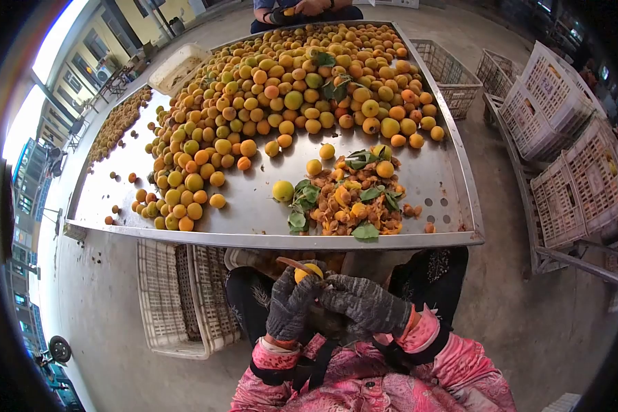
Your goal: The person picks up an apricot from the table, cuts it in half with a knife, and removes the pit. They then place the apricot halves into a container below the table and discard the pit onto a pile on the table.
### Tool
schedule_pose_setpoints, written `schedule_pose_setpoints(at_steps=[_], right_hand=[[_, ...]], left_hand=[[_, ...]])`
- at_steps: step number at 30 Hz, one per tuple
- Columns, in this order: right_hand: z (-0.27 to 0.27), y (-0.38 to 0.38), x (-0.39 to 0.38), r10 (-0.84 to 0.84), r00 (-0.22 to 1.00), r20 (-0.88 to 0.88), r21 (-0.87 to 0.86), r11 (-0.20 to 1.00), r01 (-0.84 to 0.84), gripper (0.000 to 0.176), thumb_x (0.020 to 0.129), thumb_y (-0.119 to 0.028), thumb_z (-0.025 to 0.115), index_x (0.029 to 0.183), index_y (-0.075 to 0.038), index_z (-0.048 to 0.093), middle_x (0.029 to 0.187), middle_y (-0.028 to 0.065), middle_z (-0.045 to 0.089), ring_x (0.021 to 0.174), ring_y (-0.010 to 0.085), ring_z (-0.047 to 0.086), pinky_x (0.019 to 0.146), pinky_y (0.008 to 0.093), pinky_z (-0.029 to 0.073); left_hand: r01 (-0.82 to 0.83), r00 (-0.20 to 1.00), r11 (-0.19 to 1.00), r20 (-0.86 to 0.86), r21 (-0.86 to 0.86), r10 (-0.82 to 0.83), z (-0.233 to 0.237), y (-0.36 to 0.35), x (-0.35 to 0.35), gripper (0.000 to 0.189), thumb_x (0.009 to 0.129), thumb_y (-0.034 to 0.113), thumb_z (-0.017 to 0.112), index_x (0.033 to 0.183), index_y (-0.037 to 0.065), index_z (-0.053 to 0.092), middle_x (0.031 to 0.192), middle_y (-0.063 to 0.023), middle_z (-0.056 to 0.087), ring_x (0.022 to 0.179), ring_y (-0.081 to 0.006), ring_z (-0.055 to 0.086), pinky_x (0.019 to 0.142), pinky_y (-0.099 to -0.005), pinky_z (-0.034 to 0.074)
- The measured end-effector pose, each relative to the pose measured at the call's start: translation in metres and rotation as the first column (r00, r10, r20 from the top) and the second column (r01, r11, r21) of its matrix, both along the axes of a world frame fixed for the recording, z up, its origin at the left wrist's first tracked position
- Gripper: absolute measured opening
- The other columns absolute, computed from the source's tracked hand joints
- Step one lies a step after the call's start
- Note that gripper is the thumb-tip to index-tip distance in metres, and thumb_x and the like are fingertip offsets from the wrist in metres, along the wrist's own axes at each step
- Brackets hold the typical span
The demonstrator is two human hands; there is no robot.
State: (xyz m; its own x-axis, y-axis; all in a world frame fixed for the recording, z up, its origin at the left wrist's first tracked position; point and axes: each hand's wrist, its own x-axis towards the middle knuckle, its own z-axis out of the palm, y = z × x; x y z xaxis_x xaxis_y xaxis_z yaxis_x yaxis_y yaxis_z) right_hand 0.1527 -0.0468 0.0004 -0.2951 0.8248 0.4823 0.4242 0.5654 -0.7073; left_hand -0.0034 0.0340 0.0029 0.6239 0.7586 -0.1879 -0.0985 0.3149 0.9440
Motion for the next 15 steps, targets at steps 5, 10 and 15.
schedule_pose_setpoints(at_steps=[5, 10, 15], right_hand=[[0.009, 0.0, -0.025, -0.396, 0.899, -0.188, -0.572, 0.788, 0.228, 0.038, 0.073, -0.012, 0.061, 0.107, 0.004, 0.055, 0.105, 0.0201, 0.057, 0.096, 0.0369, 0.056, 0.078, 0.041, 0.049], [-0.023, -0.009, -0.037, -0.464, 0.878, 0.115, -0.228, 0.848, 0.478, 0.032, 0.075, -0.01, 0.059, 0.104, 0.004, 0.057, 0.107, 0.0236, 0.055, 0.09, 0.0372, 0.058, 0.072, 0.0406, 0.05], [-0.023, -0.004, -0.033, -0.386, 0.922, 0.013, -0.222, 0.898, 0.38, 0.033, 0.076, -0.007, 0.057, 0.107, 0.003, 0.056, 0.108, 0.0255, 0.053, 0.088, 0.0366, 0.058, 0.07, 0.0406, 0.05]], left_hand=[[-0.244, 0.966, 0.97, 0.094, 0.019, 0.241, 0.003, -0.011, 0.021, 0.032, 0.088, 0.017, 0.052, 0.114, -0.002, 0.047, 0.104, -0.0092, 0.055, 0.089, -0.0129, 0.056, 0.071, -0.025, 0.046], [-0.244, 0.968, 0.965, 0.03, -0.102, 0.248, -0.018, -0.012, 0.014, 0.031, 0.091, 0.02, 0.047, 0.114, -0.002, 0.046, 0.107, -0.0102, 0.055, 0.094, -0.0155, 0.055, 0.079, -0.028, 0.045], [-0.121, 0.985, 0.988, 0.112, -0.093, 0.131, -0.003, -0.007, 0.007, 0.034, 0.089, 0.019, 0.051, 0.115, -0.002, 0.046, 0.107, -0.0105, 0.056, 0.093, -0.0165, 0.055, 0.081, -0.0281, 0.045]])
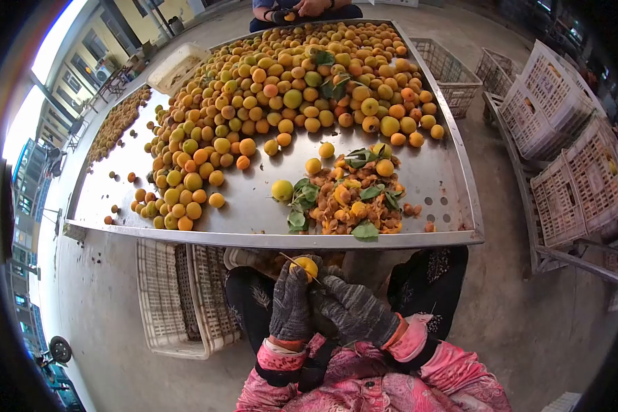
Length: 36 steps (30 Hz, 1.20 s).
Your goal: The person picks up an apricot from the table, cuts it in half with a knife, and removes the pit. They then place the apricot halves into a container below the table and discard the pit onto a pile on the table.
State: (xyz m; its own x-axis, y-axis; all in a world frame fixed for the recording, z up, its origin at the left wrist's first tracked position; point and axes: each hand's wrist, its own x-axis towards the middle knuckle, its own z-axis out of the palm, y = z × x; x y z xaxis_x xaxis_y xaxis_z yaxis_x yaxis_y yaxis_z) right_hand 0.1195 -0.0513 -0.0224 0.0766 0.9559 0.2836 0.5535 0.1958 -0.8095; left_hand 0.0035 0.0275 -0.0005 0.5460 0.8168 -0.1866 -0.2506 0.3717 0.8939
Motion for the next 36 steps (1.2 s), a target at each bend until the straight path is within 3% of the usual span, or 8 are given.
schedule_pose_setpoints(at_steps=[3, 5, 12, 17, 21, 33, 34, 36], right_hand=[[0.009, 0.0, 0.009, 0.067, 0.987, -0.144, 0.086, 0.995, -0.055, 0.034, 0.076, -0.005, 0.056, 0.109, 0.002, 0.056, 0.107, 0.0243, 0.054, 0.088, 0.0358, 0.059, 0.07, 0.0406, 0.05], [0.012, -0.004, 0.018, 0.145, 0.971, -0.192, -0.119, 0.978, -0.17, 0.033, 0.086, -0.007, 0.052, 0.118, 0.001, 0.046, 0.102, 0.0102, 0.059, 0.095, 0.0189, 0.057, 0.081, 0.0294, 0.045], [0.042, 0.0, 0.007, -0.035, 0.947, -0.32, -0.321, 0.944, -0.074, 0.035, 0.077, -0.008, 0.057, 0.11, 0.003, 0.055, 0.114, 0.0237, 0.051, 0.095, 0.0356, 0.057, 0.078, 0.0365, 0.049], [0.015, -0.004, 0.027, 0.291, 0.944, 0.156, 0.156, 0.936, -0.314, 0.047, 0.07, -0.009, 0.065, 0.114, 0.0, 0.053, 0.116, 0.0221, 0.051, 0.101, 0.0354, 0.054, 0.083, 0.0363, 0.048], [0.019, -0.004, 0.03, 0.372, 0.928, 0.012, 0.153, 0.917, -0.369, 0.048, 0.066, -0.008, 0.067, 0.112, 0.0, 0.054, 0.114, 0.0217, 0.051, 0.102, 0.0356, 0.053, 0.084, 0.0375, 0.047], [0.03, -0.023, 0.01, -0.071, 0.933, 0.354, 0.058, 0.997, 0.054, 0.027, 0.078, -0.009, 0.061, 0.104, -0.001, 0.057, 0.092, 0.0162, 0.058, 0.077, 0.0268, 0.059, 0.061, 0.0355, 0.049], [0.04, -0.022, 0.011, -0.211, 0.974, -0.08, -0.218, 0.957, 0.189, 0.029, 0.078, -0.011, 0.063, 0.105, -0.002, 0.057, 0.091, 0.0145, 0.058, 0.077, 0.0221, 0.059, 0.059, 0.0344, 0.049], [0.07, -0.018, 0.02, -0.412, 0.625, -0.663, -0.555, 0.831, -0.04, 0.038, 0.074, -0.016, 0.07, 0.107, -0.004, 0.055, 0.09, 0.0091, 0.059, 0.078, 0.0124, 0.056, 0.065, 0.029, 0.049]], left_hand=[[0.028, 0.991, 0.993, 0.13, -0.116, -0.013, 0.007, 0.001, 0.002, 0.035, 0.088, 0.016, 0.054, 0.116, -0.002, 0.046, 0.104, -0.0095, 0.056, 0.092, -0.0155, 0.055, 0.08, -0.0272, 0.045], [-0.044, 0.999, 0.999, 0.015, -0.003, 0.044, 0.012, 0.0, 0.005, 0.035, 0.087, 0.015, 0.056, 0.116, -0.002, 0.046, 0.103, -0.0087, 0.056, 0.091, -0.0143, 0.055, 0.079, -0.026, 0.045], [-0.108, 0.989, 0.994, -0.1, -0.002, 0.107, 0.02, -0.008, 0.006, 0.033, 0.083, 0.008, 0.06, 0.112, -0.001, 0.049, 0.096, -0.0062, 0.057, 0.084, -0.0096, 0.054, 0.073, -0.0221, 0.046], [-0.078, 0.977, 0.986, -0.184, 0.148, 0.105, 0.007, -0.008, 0.004, 0.027, 0.084, 0.01, 0.059, 0.108, -0.001, 0.052, 0.087, -0.0048, 0.059, 0.073, -0.0085, 0.055, 0.063, -0.0214, 0.046], [0.034, 0.992, 0.981, -0.122, 0.192, -0.01, 0.001, -0.003, -0.002, 0.03, 0.084, 0.012, 0.059, 0.11, 0.0, 0.052, 0.086, -0.0043, 0.06, 0.069, -0.0073, 0.054, 0.058, -0.0204, 0.045], [-0.15, 0.986, 0.987, -0.089, -0.062, 0.144, -0.023, 0.014, -0.018, 0.031, 0.087, 0.027, 0.053, 0.102, 0.0, 0.056, 0.085, -0.0082, 0.06, 0.076, -0.0154, 0.057, 0.069, -0.0265, 0.049], [-0.099, 0.99, 0.995, -0.108, -0.031, 0.095, -0.027, 0.015, -0.022, 0.036, 0.087, 0.031, 0.05, 0.102, -0.001, 0.056, 0.084, -0.0105, 0.06, 0.076, -0.0187, 0.059, 0.067, -0.0291, 0.05], [-0.013, 0.997, 0.994, -0.075, -0.111, 0.004, -0.016, 0.008, -0.02, 0.028, 0.087, 0.022, 0.049, 0.099, -0.001, 0.057, 0.09, -0.0115, 0.06, 0.084, -0.0199, 0.058, 0.075, -0.0296, 0.047]])
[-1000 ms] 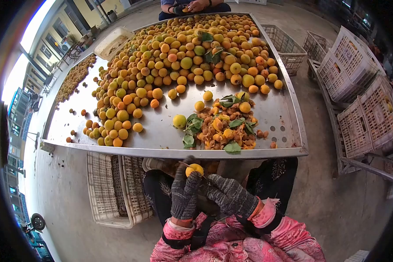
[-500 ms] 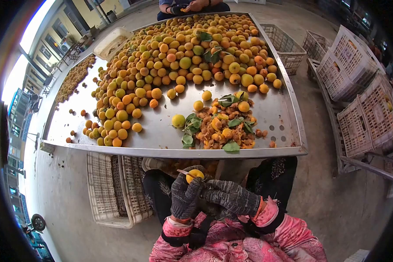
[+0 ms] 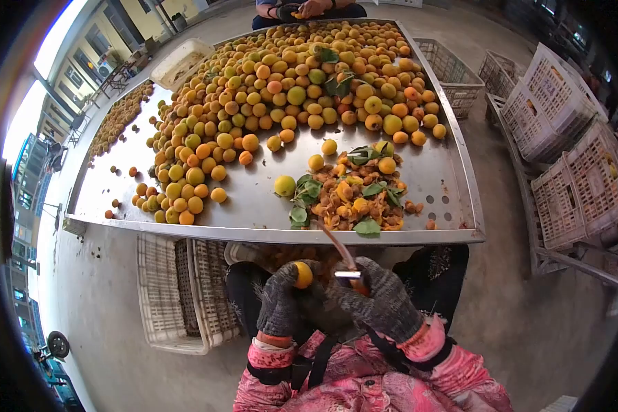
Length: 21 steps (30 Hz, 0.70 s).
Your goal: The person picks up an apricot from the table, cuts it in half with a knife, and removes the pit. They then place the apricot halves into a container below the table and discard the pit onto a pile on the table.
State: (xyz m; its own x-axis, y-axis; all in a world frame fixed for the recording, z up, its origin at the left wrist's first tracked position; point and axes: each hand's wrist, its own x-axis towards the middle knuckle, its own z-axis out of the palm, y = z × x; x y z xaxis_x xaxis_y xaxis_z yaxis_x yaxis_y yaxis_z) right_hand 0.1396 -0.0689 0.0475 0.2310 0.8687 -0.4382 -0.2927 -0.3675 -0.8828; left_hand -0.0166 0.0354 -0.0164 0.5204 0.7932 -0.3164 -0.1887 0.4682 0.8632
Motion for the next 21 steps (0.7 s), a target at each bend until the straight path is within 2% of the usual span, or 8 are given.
schedule_pose_setpoints(at_steps=[2, 4, 8, 10, 14, 16, 20, 21], right_hand=[[-0.007, 0.015, -0.005, 0.036, 0.99, 0.136, 0.133, 0.99, -0.054, 0.039, 0.074, -0.016, 0.07, 0.108, -0.004, 0.055, 0.092, 0.0092, 0.059, 0.081, 0.0139, 0.057, 0.07, 0.0289, 0.048], [-0.006, 0.023, -0.001, 0.17, 0.917, 0.361, 0.19, 0.949, -0.251, 0.046, 0.072, -0.018, 0.072, 0.111, -0.005, 0.052, 0.099, 0.0093, 0.058, 0.091, 0.0185, 0.056, 0.083, 0.031, 0.044], [-0.024, 0.031, -0.002, 0.167, 0.894, 0.415, 0.325, 0.891, -0.317, 0.05, 0.069, -0.019, 0.073, 0.112, -0.006, 0.051, 0.103, 0.0101, 0.056, 0.095, 0.0218, 0.054, 0.086, 0.0333, 0.043], [-0.02, 0.03, 0.001, 0.217, 0.887, 0.407, 0.268, 0.9, -0.343, 0.053, 0.066, -0.019, 0.075, 0.112, -0.006, 0.051, 0.103, 0.0113, 0.055, 0.097, 0.0231, 0.054, 0.086, 0.0335, 0.042], [-0.025, 0.03, 0.0, 0.248, 0.889, 0.385, 0.214, 0.913, -0.348, 0.053, 0.066, -0.021, 0.074, 0.111, -0.006, 0.05, 0.103, 0.0125, 0.055, 0.096, 0.0238, 0.054, 0.085, 0.0339, 0.042], [-0.023, 0.029, -0.003, 0.217, 0.889, 0.403, 0.15, 0.943, -0.298, 0.047, 0.071, -0.021, 0.072, 0.109, -0.004, 0.05, 0.101, 0.0137, 0.055, 0.093, 0.0245, 0.055, 0.083, 0.0346, 0.044], [-0.02, 0.028, -0.012, -0.047, 0.803, 0.594, 0.311, 0.934, -0.175, 0.04, 0.077, -0.018, 0.067, 0.109, -0.001, 0.049, 0.098, 0.0148, 0.056, 0.088, 0.0253, 0.057, 0.078, 0.0341, 0.046], [-0.018, 0.023, -0.009, -0.115, 0.653, 0.748, 0.334, 0.916, -0.222, 0.037, 0.079, -0.015, 0.065, 0.108, 0.001, 0.049, 0.095, 0.0155, 0.057, 0.086, 0.0263, 0.058, 0.075, 0.0338, 0.047]], left_hand=[[0.084, 0.996, 0.994, 0.046, -0.063, -0.081, 0.001, -0.004, 0.004, 0.021, 0.087, 0.014, 0.048, 0.097, -0.001, 0.059, 0.096, -0.0125, 0.061, 0.091, -0.0212, 0.057, 0.083, -0.03, 0.044], [0.067, 0.995, 0.997, -0.071, 0.041, -0.064, -0.011, -0.012, 0.004, 0.038, 0.086, 0.032, 0.045, 0.1, 0.0, 0.058, 0.087, -0.0106, 0.061, 0.075, -0.0165, 0.058, 0.067, -0.0291, 0.049], [0.171, 0.98, 0.982, -0.121, 0.082, -0.161, -0.013, -0.014, -0.003, 0.036, 0.087, 0.03, 0.044, 0.101, 0.001, 0.059, 0.092, -0.0098, 0.061, 0.079, -0.0153, 0.057, 0.069, -0.0277, 0.048], [0.2, 0.967, 0.91, -0.225, 0.363, -0.123, -0.018, -0.017, 0.0, 0.032, 0.089, 0.027, 0.042, 0.101, 0.002, 0.059, 0.095, -0.0086, 0.061, 0.083, -0.0136, 0.056, 0.07, -0.025, 0.046], [0.121, 0.971, 0.925, -0.236, 0.359, -0.036, -0.008, -0.027, 0.009, 0.032, 0.091, 0.028, 0.042, 0.101, 0.003, 0.059, 0.094, -0.0072, 0.06, 0.083, -0.0122, 0.056, 0.069, -0.0226, 0.046], [0.012, 1.0, 0.998, -0.026, -0.065, -0.013, 0.009, -0.026, 0.016, 0.038, 0.092, 0.036, 0.042, 0.104, 0.003, 0.057, 0.093, -0.0064, 0.059, 0.083, -0.0127, 0.057, 0.069, -0.0227, 0.047], [-0.079, 0.996, 0.966, -0.061, -0.246, 0.066, 0.012, -0.017, 0.009, 0.038, 0.095, 0.031, 0.037, 0.113, 0.001, 0.052, 0.097, -0.0088, 0.059, 0.087, -0.016, 0.056, 0.079, -0.0261, 0.045], [-0.088, 0.992, 0.96, 0.06, -0.266, 0.107, 0.018, -0.017, 0.01, 0.041, 0.095, 0.034, 0.037, 0.115, 0.002, 0.051, 0.096, -0.0067, 0.058, 0.085, -0.0134, 0.055, 0.077, -0.0245, 0.045]])
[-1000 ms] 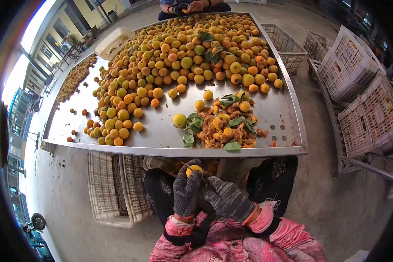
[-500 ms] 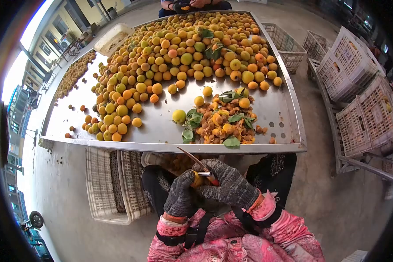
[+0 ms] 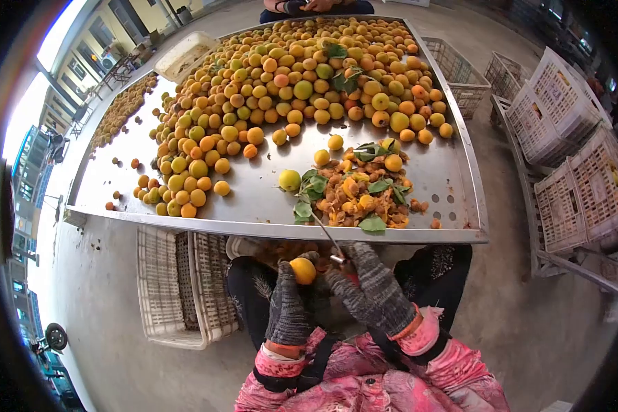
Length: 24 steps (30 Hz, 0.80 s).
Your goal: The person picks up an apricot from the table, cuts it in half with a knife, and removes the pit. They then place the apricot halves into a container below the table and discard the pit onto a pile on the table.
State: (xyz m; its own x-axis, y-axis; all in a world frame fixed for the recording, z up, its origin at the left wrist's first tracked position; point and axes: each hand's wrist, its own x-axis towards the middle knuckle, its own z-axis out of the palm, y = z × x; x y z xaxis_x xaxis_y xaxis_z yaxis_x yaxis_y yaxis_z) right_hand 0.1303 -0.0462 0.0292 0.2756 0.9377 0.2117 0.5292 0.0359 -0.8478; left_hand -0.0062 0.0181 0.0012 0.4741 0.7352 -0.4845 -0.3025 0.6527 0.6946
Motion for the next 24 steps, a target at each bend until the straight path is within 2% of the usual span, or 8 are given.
schedule_pose_setpoints(at_steps=[1, 4, 5, 7, 10, 15, 17, 24], right_hand=[[0.003, -0.003, 0.0, -0.037, 0.975, 0.217, 0.076, 0.997, 0.021, 0.033, 0.081, -0.013, 0.062, 0.107, 0.002, 0.05, 0.093, 0.0163, 0.058, 0.084, 0.0274, 0.059, 0.073, 0.0336, 0.048], [0.017, -0.01, -0.01, 0.018, 0.996, -0.086, -0.009, 1.0, -0.018, 0.028, 0.081, -0.01, 0.06, 0.105, 0.003, 0.052, 0.089, 0.0174, 0.058, 0.081, 0.0294, 0.06, 0.069, 0.0339, 0.049], [0.017, -0.013, -0.013, 0.022, 0.998, -0.061, -0.022, 0.999, -0.024, 0.027, 0.081, -0.011, 0.061, 0.104, 0.003, 0.054, 0.086, 0.0182, 0.059, 0.08, 0.0318, 0.06, 0.069, 0.0354, 0.049], [0.016, -0.015, -0.017, 0.03, 0.999, 0.014, 0.023, 0.999, -0.03, 0.028, 0.08, -0.011, 0.061, 0.104, 0.003, 0.054, 0.086, 0.0183, 0.059, 0.079, 0.0321, 0.06, 0.068, 0.0359, 0.049], [0.013, -0.015, -0.02, 0.036, 0.993, 0.114, 0.07, 0.997, -0.044, 0.029, 0.08, -0.012, 0.061, 0.104, 0.003, 0.054, 0.086, 0.0183, 0.06, 0.077, 0.0328, 0.059, 0.067, 0.0369, 0.049], [0.004, -0.016, -0.023, 0.025, 0.988, 0.155, 0.075, 0.997, -0.036, 0.029, 0.08, -0.013, 0.061, 0.104, 0.002, 0.055, 0.086, 0.0178, 0.06, 0.074, 0.0326, 0.059, 0.065, 0.038, 0.048], [-0.001, -0.016, -0.021, 0.038, 0.916, 0.399, 0.137, 0.985, -0.101, 0.028, 0.08, -0.014, 0.062, 0.103, 0.001, 0.056, 0.086, 0.0176, 0.06, 0.075, 0.0314, 0.059, 0.065, 0.0383, 0.048], [-0.014, -0.018, -0.022, 0.042, 0.934, 0.354, 0.091, 0.993, -0.079, 0.027, 0.08, -0.013, 0.06, 0.103, 0.001, 0.058, 0.094, 0.0166, 0.059, 0.077, 0.0307, 0.06, 0.066, 0.0379, 0.049]], left_hand=[[-0.038, 0.992, 0.999, 0.124, -0.011, 0.04, 0.005, 0.0, 0.0, 0.043, 0.094, 0.037, 0.036, 0.117, 0.004, 0.05, 0.096, -0.0046, 0.057, 0.083, -0.0108, 0.054, 0.075, -0.0228, 0.045], [-0.084, 0.987, 0.996, 0.134, -0.037, 0.088, 0.012, -0.002, -0.001, 0.042, 0.094, 0.036, 0.038, 0.119, 0.004, 0.048, 0.098, -0.0048, 0.056, 0.082, -0.0118, 0.055, 0.075, -0.0239, 0.045], [-0.085, 0.987, 0.996, 0.135, -0.036, 0.089, 0.009, -0.003, -0.002, 0.042, 0.094, 0.036, 0.038, 0.119, 0.004, 0.048, 0.098, -0.0048, 0.056, 0.082, -0.0118, 0.055, 0.075, -0.0239, 0.045], [0.007, 0.999, 0.957, 0.039, 0.289, -0.019, 0.003, -0.003, -0.004, 0.043, 0.093, 0.035, 0.04, 0.121, 0.003, 0.045, 0.1, -0.0051, 0.056, 0.084, -0.0125, 0.055, 0.076, -0.0237, 0.045], [-0.034, 0.99, 0.988, 0.138, 0.147, 0.014, 0.01, -0.004, -0.004, 0.044, 0.093, 0.034, 0.041, 0.122, 0.002, 0.044, 0.102, -0.0053, 0.055, 0.086, -0.0126, 0.055, 0.076, -0.0235, 0.045], [-0.043, 0.993, 0.982, 0.118, 0.182, 0.021, 0.009, -0.008, -0.005, 0.043, 0.093, 0.033, 0.041, 0.122, 0.001, 0.044, 0.104, -0.0059, 0.055, 0.088, -0.0123, 0.054, 0.077, -0.0239, 0.044], [-0.045, 0.993, 0.982, 0.112, 0.182, 0.025, 0.009, -0.008, -0.006, 0.042, 0.093, 0.032, 0.041, 0.122, 0.001, 0.045, 0.105, -0.0063, 0.055, 0.09, -0.0122, 0.054, 0.078, -0.0242, 0.044], [0.021, 0.998, 0.919, -0.064, 0.393, 0.004, 0.003, -0.01, -0.008, 0.038, 0.093, 0.027, 0.043, 0.118, -0.001, 0.048, 0.107, -0.0077, 0.055, 0.094, -0.0129, 0.052, 0.083, -0.0242, 0.042]])
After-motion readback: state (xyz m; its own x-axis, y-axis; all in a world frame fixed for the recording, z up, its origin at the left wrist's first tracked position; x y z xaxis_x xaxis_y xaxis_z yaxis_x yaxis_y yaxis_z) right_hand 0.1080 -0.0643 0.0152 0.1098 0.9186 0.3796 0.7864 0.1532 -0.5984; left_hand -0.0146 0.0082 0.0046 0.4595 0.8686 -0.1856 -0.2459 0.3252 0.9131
